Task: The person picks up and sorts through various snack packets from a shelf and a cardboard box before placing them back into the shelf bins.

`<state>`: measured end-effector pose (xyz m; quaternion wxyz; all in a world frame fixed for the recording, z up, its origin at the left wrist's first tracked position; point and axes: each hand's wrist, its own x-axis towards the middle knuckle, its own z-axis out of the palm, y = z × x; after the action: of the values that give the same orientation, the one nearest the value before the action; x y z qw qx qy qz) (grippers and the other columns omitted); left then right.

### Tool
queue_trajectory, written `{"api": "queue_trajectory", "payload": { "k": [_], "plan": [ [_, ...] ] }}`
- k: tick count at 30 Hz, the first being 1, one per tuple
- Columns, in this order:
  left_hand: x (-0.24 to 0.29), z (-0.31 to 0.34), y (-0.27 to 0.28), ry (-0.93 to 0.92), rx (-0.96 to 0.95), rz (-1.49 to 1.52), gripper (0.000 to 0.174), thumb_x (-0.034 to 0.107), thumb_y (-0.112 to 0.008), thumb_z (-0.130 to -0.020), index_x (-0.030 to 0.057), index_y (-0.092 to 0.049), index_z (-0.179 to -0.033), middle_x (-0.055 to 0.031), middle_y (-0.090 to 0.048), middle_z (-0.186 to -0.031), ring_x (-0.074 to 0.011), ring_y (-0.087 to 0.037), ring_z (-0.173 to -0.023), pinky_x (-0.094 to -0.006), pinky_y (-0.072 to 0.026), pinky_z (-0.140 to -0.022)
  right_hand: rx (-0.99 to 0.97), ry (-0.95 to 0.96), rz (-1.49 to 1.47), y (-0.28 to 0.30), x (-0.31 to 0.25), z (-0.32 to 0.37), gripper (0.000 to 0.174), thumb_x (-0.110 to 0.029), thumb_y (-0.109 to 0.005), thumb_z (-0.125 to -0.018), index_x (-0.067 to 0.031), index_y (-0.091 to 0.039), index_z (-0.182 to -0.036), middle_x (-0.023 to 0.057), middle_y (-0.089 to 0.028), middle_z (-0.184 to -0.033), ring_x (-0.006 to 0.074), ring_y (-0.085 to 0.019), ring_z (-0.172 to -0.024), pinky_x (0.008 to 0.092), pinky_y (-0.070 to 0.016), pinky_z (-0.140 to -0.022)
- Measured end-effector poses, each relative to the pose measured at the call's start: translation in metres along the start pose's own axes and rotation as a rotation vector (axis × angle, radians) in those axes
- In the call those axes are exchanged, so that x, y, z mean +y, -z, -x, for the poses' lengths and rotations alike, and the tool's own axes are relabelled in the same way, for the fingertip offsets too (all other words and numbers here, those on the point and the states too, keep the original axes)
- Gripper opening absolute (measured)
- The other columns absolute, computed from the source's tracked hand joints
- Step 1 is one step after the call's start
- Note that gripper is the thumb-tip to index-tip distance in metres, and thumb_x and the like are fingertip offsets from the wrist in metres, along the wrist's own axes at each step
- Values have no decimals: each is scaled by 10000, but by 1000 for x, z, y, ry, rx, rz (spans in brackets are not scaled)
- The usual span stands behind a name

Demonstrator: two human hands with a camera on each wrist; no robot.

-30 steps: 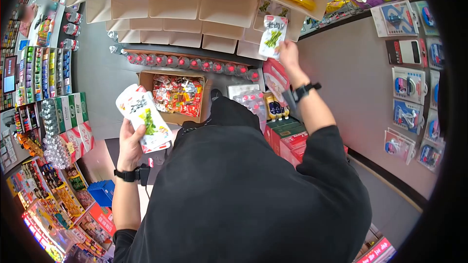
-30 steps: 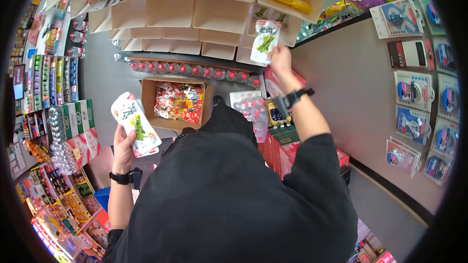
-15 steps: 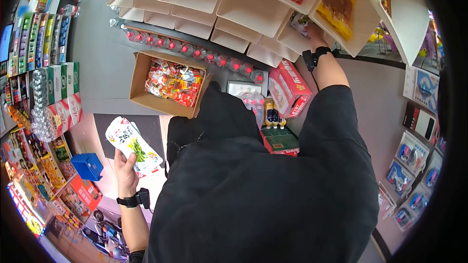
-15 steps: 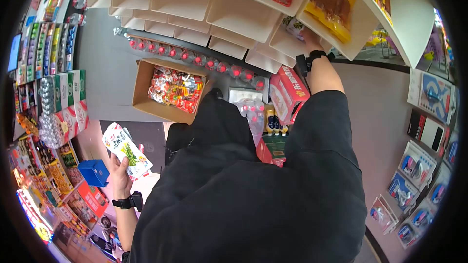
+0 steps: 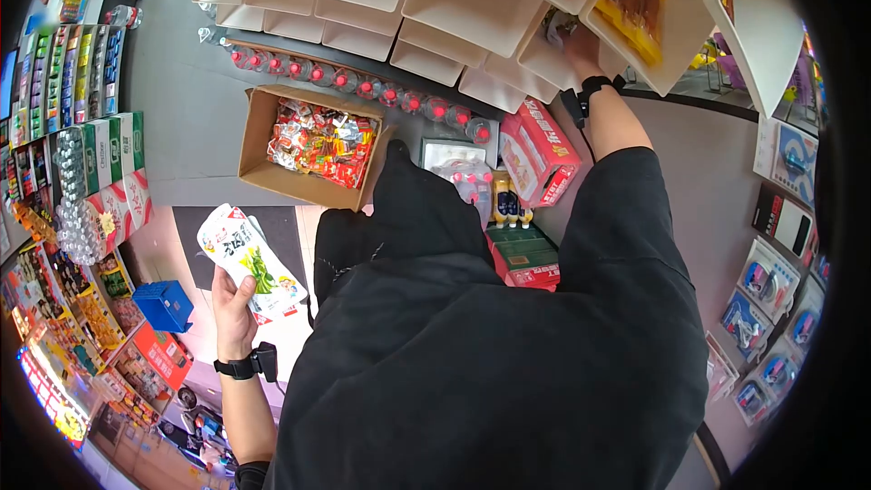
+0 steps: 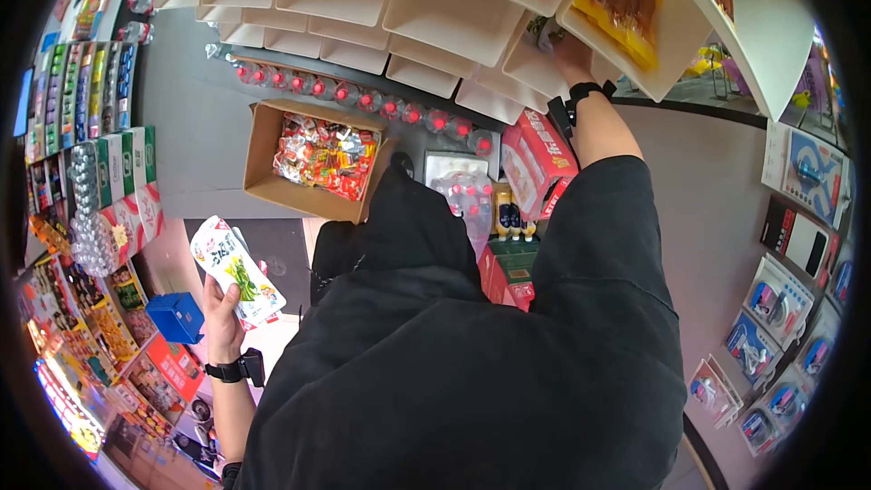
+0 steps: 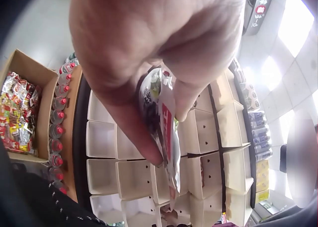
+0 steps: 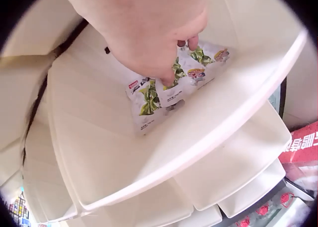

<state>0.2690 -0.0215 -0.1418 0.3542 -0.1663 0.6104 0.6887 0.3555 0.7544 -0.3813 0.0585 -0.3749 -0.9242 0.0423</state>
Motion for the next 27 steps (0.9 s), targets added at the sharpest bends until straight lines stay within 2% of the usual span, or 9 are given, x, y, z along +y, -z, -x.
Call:
{"api": "queue_trajectory", "payload": {
  "k": [4, 7, 9, 11, 12, 15, 19, 21, 27],
  "plan": [
    [6, -9, -8, -18, -70, -50, 681, 14, -737, -927, -11, -381, -1508, -122, -593, -1421, -223, -599, -1284, -382, -491, -1088, 26, -147, -89, 5, 0, 13, 566, -353, -745, -891, -26, -619, -1336, 249, -629, -1353, 405, -594, -1268, 475, -469, -1071],
    [11, -24, -32, -24, -145, -69, 678, -11, -724, -920, -3, -381, -1505, -141, -580, -1427, -237, -596, -1297, -400, -487, -1099, 5, -87, -476, 52, -64, 71, 298, -268, -714, -928, -30, -744, -1105, 178, -760, -1044, 337, -729, -990, 422, -561, -879],
    [16, -34, -58, -26, -213, -80, 684, -21, -720, -915, -3, -375, -1505, -153, -576, -1428, -244, -596, -1299, -408, -491, -1099, -66, -2, -683, 95, -133, 129, 206, -198, -696, -971, -24, -746, -1070, 68, -751, -952, 136, -670, -842, 298, -543, -813],
    [16, -46, -87, -27, -280, -111, 702, -34, -728, -901, -2, -370, -1504, -157, -575, -1424, -242, -596, -1301, -409, -490, -1100, -424, -92, -1103, 159, -212, 191, 182, -175, -675, -1004, -36, -698, -1119, 23, -723, -976, 83, -660, -957, 272, -540, -836],
    [16, -50, -101, -25, -306, -117, 689, -58, -722, -900, 3, -379, -1494, -153, -580, -1416, -238, -600, -1293, -401, -494, -1095, -516, 23, -1244, 170, -239, 218, 184, -163, -693, -996, -36, -677, -1129, 14, -710, -961, 82, -667, -972, 263, -548, -843],
    [14, -59, -144, -97, -406, -139, 649, -66, -723, -906, 7, -401, -1465, -141, -595, -1391, -230, -609, -1276, -389, -506, -1078, -821, -50, -1239, 226, -299, 272, 314, -174, -818, -898, -50, -640, -1125, -1, -713, -947, 72, -680, -920, 254, -555, -791],
    [14, -64, -164, -107, -544, -179, 659, -23, -763, -902, 8, -407, -1457, -136, -603, -1380, -234, -616, -1265, -389, -519, -1059, -763, -108, -1317, 225, -310, 314, 258, -133, -785, -935, -15, -682, -1139, 39, -750, -998, 66, -683, -895, 261, -550, -749],
    [17, -63, -166, -71, -621, -142, 674, 2, -773, -904, 6, -400, -1465, -143, -604, -1390, -239, -617, -1267, -392, -513, -1068, -840, -214, -1670, 222, -304, 320, 246, -82, -731, -970, 10, -685, -1194, 64, -757, -1071, 73, -687, -933, 260, -547, -782],
    [14, -65, -154, -28, -579, -108, 655, 28, -754, -926, 10, -399, -1477, -143, -612, -1391, -243, -620, -1268, -405, -515, -1072, -761, -224, -1780, 224, -283, 318, 218, -74, -695, -992, 33, -687, -1182, 55, -760, -1011, 67, -674, -866, 255, -531, -740]
  ]
}}
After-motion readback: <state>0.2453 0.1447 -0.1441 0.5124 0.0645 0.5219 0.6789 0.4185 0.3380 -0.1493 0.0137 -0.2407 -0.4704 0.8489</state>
